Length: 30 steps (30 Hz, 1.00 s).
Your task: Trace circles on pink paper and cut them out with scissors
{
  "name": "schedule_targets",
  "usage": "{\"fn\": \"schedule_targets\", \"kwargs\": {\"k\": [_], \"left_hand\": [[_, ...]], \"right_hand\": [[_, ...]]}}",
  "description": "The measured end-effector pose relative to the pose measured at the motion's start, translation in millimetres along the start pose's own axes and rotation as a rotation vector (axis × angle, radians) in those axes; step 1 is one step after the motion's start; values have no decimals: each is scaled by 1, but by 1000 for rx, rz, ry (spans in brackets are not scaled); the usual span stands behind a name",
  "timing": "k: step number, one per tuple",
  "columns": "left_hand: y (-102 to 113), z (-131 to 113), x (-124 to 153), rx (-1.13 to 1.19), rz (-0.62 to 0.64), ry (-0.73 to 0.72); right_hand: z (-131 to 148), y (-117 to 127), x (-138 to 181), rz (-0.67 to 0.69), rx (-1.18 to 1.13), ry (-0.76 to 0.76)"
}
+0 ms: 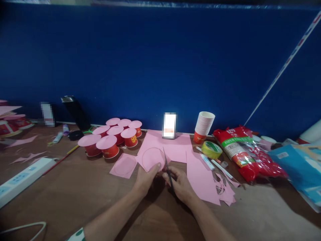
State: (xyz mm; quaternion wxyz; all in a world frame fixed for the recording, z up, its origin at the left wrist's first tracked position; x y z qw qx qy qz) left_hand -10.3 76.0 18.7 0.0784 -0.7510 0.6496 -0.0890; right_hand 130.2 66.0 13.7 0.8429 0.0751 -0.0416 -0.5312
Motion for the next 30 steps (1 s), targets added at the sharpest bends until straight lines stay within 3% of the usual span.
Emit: {"fn": "schedule_targets", "kwargs": {"k": [30], "left_hand": [[-5, -1, 3, 48, 57, -28]], "right_hand": [[6, 0, -1, 9, -5, 54]]}}
Point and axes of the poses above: each hand's wrist, its own x-axis away from the middle knuckle, its own y-axis out of the back of the hand, z = x × y, the point moved 7 cm from there along -x, towards the middle knuckle, and after that the axes turned 6 degrees about z, right-handed, at the moved point
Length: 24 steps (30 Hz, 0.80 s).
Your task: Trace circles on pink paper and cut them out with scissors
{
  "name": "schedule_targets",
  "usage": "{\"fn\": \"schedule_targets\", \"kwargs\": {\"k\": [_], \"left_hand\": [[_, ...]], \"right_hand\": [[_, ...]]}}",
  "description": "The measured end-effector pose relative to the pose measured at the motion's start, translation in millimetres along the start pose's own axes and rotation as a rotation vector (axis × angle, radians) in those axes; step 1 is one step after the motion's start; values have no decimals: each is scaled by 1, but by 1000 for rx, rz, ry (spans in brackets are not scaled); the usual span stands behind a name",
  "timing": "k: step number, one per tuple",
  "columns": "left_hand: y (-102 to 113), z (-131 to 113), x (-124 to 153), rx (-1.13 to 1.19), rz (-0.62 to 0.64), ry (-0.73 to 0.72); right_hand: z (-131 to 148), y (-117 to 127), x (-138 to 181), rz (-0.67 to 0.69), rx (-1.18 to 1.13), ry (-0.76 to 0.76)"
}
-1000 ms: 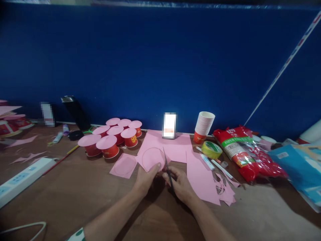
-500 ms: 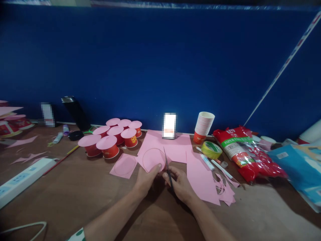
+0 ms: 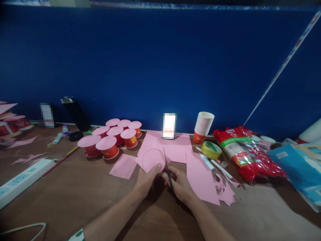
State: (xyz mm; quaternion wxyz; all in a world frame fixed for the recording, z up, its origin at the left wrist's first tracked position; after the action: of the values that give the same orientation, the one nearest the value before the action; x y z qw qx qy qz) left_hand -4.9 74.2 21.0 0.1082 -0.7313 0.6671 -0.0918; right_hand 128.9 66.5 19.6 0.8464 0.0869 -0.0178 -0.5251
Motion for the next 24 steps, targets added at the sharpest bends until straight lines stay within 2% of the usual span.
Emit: {"fn": "schedule_targets", "kwargs": {"k": [13, 18, 21, 24], "left_hand": [[-1, 5, 0, -74, 35, -9], [-2, 2, 0, -57, 46, -15], [-3, 5, 0, -55, 54, 4], [1, 8, -2, -79, 12, -1]], "right_hand": [[-2, 0, 0, -25, 7, 1], [-10, -2, 1, -44, -53, -78], [-14, 4, 2, -131, -109, -141], [-8, 19, 2, -284, -155, -55]]}}
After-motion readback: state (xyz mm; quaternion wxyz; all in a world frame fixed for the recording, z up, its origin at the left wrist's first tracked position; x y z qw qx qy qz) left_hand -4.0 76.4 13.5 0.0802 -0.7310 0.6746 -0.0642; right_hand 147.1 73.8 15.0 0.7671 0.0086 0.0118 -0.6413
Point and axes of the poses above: each hand's wrist, its own x-axis away from the middle knuckle, its own y-axis out of the back of the hand, z = x × y, the point moved 7 cm from there along -x, towards the middle knuckle, and after that the axes turned 6 degrees about z, right-handed, at the moved point
